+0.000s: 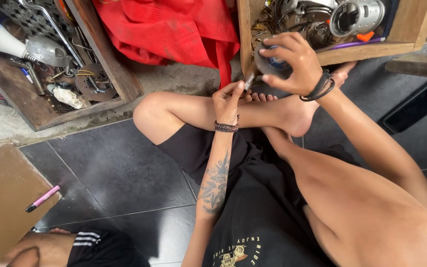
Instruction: A person sits on the floor and manually cleans and polishes a metal rod using a grinding disc and a small brush.
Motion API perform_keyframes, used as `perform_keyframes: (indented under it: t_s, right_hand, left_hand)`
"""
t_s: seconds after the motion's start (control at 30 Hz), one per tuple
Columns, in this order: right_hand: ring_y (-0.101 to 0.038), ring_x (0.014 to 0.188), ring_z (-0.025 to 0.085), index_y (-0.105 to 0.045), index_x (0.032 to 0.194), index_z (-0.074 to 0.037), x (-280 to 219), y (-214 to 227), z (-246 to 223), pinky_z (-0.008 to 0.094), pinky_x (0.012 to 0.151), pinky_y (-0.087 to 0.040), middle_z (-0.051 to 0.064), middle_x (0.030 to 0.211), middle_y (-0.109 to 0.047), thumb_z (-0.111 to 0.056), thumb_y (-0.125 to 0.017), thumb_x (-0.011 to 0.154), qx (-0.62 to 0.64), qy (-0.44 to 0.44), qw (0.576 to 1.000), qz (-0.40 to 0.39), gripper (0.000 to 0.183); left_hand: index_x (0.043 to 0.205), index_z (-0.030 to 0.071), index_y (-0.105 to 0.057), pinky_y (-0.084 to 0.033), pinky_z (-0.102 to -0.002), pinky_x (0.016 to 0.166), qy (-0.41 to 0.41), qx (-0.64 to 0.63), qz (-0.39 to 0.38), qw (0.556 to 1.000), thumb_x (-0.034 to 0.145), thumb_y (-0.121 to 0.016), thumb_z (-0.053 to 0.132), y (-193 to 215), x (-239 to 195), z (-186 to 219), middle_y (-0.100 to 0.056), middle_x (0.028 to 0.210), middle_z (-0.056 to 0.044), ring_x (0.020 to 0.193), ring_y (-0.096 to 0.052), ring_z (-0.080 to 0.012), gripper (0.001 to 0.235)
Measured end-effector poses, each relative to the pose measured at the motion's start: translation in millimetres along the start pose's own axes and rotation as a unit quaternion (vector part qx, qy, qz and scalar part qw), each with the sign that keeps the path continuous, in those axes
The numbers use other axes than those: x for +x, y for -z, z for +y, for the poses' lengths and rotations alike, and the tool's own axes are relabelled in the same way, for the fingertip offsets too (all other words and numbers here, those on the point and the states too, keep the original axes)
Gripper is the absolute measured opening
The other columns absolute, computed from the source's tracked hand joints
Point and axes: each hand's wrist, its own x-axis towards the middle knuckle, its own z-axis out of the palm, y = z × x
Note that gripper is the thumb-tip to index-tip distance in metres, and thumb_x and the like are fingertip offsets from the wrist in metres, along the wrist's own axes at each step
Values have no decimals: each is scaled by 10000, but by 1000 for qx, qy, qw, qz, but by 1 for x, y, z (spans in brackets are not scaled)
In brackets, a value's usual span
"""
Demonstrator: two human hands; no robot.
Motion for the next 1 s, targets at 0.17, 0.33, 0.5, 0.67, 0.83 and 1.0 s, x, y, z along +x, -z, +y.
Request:
perform_keyframes:
  t_s: [0.17, 0.33, 0.5, 0.67, 0.83, 1.0]
  right_hand:
    - [-563, 1214, 195, -593, 1318, -155, -26, 21, 28, 381, 1062, -488, 69, 1310, -609, -485, -575, 924, 588, -301, 744, 102, 515]
    - [-395, 1426, 704, -415, 1570, -17, -12, 51, 19, 813, 801, -529, 346, 1553, -440, -577, -572, 927, 820, -251, 514, -2, 868]
    - [-402, 1409, 672, -384, 1592, -23, -22, 40, 36, 821, 837, -528, 357, 1582, -392, -546, -547, 964, 845, -211, 491, -28, 833]
    - [-537, 1351, 565, -404, 1603, -84, -36, 30, 36, 759, 833, -579, 268, 1529, -505, -514, -522, 1007, 815, -227, 533, -5, 745]
    - [-428, 1466, 390, -465, 1516, -110, -31, 34, 15, 639, 1206, -320, 203, 1606, -441, -590, -539, 878, 763, -371, 525, 68, 802]
    - [-561, 1360, 263, -564, 1376, -177, -41, 13, 26, 533, 1185, -432, 87, 1437, -588, -570, -544, 946, 665, -418, 604, 133, 583]
  left_hand:
    - [1238, -70, -692, -573, -232, 627, 6, 7, -27, 1000, 950, -720, 104, 1, 2, -3, -718, 847, -133, 678, -659, -139, 337]
    - [1321, -32, -663, -540, -207, 624, -12, 31, -49, 998, 965, -709, 140, 0, 3, -1, -696, 846, -96, 671, -627, -123, 398]
    - [1325, -28, -661, -530, -203, 641, -21, 31, -63, 997, 976, -694, 121, 4, 3, -5, -703, 856, -94, 698, -621, -111, 381]
    - [1361, -15, -638, -560, -210, 662, -24, 38, -77, 996, 992, -663, 109, 0, 3, -3, -699, 883, -112, 744, -641, -124, 390]
    - [1352, -32, -640, -555, -207, 671, -42, 41, -81, 995, 987, -673, 99, 6, 6, -11, -700, 935, -89, 742, -624, -111, 389]
    - [1340, -17, -658, -509, -189, 678, -52, 62, -74, 994, 987, -670, 94, 6, 7, -11, -674, 892, -43, 741, -594, -85, 370]
